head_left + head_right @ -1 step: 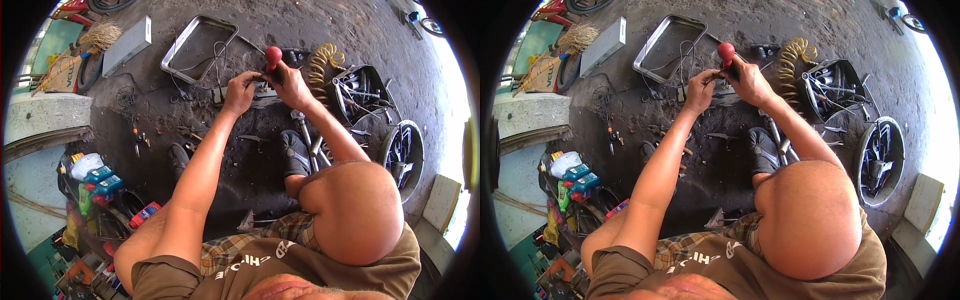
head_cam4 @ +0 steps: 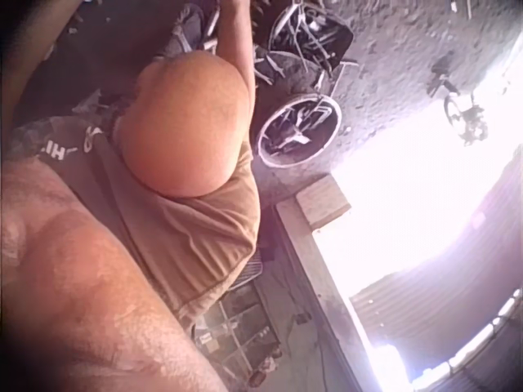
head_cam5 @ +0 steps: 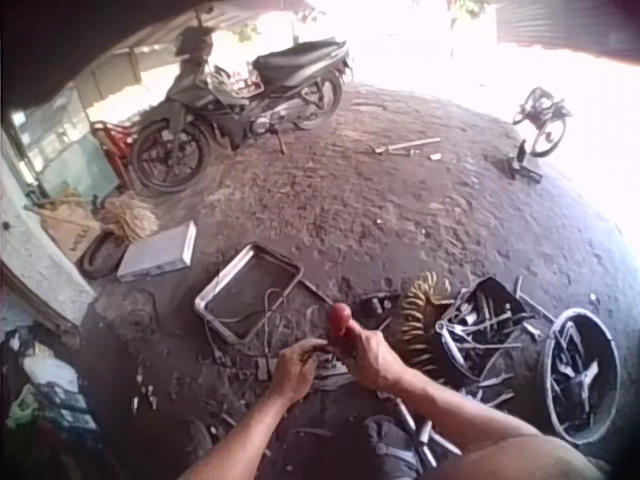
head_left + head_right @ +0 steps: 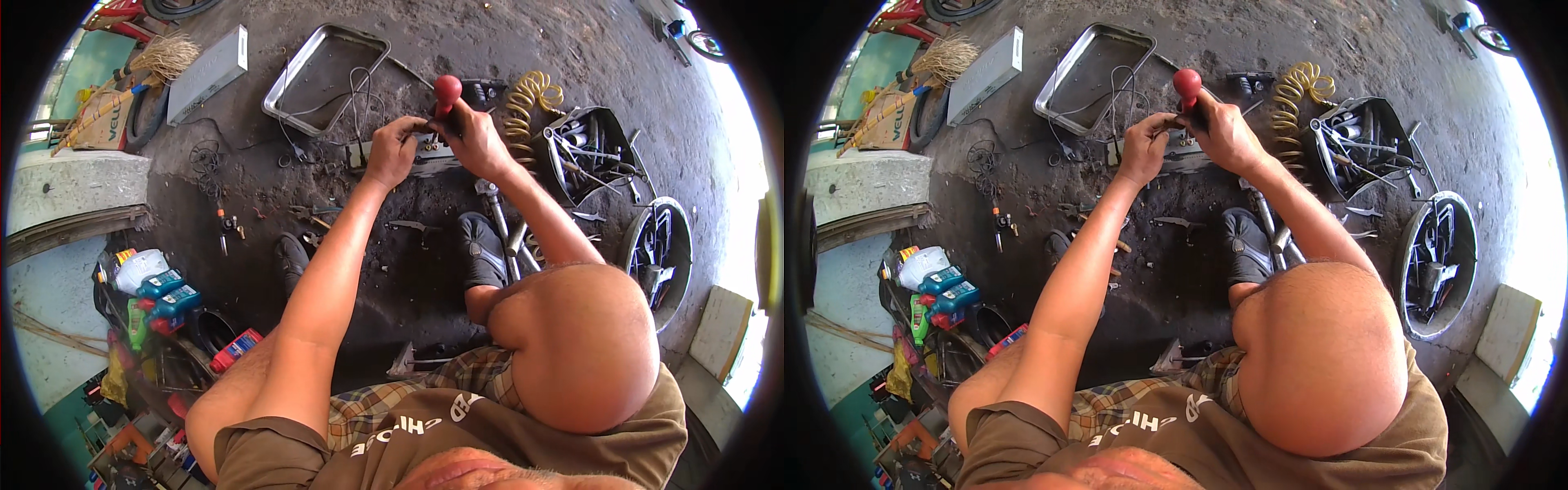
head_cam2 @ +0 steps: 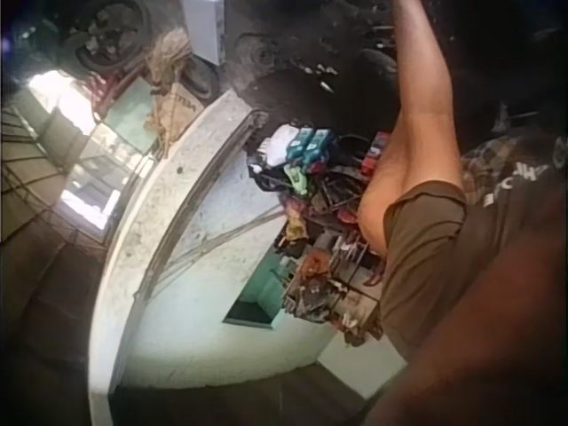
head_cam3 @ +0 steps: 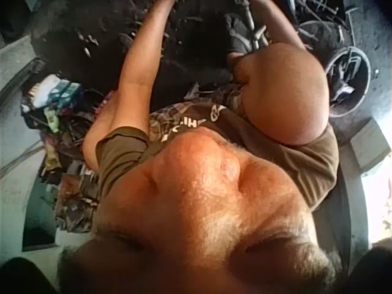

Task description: The person sits on the floor and uses a screwdriver to remove screws from the casing of a black electronic device. They remove the back cover, exposing the internal circuit board and wires, and then inspect the interior components.

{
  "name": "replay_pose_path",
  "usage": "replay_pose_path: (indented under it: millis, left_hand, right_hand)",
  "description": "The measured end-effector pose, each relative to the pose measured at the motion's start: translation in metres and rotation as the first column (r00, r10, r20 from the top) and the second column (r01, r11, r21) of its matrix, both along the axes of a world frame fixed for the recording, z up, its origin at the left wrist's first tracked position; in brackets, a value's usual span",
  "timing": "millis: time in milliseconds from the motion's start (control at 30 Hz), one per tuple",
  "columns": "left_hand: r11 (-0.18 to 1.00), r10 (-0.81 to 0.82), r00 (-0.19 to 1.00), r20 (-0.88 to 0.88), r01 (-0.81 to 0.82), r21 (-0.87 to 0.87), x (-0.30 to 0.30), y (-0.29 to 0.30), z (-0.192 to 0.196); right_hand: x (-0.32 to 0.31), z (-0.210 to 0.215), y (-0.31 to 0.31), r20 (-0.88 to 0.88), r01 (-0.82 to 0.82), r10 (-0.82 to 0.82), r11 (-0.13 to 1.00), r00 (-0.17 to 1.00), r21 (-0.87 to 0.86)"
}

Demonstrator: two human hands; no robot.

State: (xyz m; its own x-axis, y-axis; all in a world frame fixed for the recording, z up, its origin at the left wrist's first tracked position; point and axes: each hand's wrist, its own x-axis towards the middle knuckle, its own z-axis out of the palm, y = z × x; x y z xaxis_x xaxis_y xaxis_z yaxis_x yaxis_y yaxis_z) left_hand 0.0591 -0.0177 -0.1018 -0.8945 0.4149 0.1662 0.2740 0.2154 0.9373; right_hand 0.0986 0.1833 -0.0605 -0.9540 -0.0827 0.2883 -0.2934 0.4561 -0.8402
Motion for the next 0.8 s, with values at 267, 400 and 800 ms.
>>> replay_pose_path:
  millis: [267, 400, 800]
  left_hand:
    - [1.0, 0.01, 0.997, -0.076, -0.012, -0.026, -0.0006, -0.0001, -0.0031]
    - [1.0, 0.002, 0.996, -0.088, -0.004, -0.016, -0.0017, 0.0009, -0.0044]
    - [1.0, 0.0, 0.997, -0.072, -0.002, -0.021, -0.0021, -0.0002, -0.002]
  right_hand:
    - [-0.0049, -0.0055, -0.0008, -0.008, -0.006, 0.006, 1.0, 1.0, 0.001]
    - [-0.0049, -0.0056, -0.0001, -0.007, -0.005, 0.005, 1.0, 1.0, 0.006]
    - [-0.0042, -0.0005, -0.0014, 0.008, -0.003, 0.003, 1.0, 1.0, -0.005]
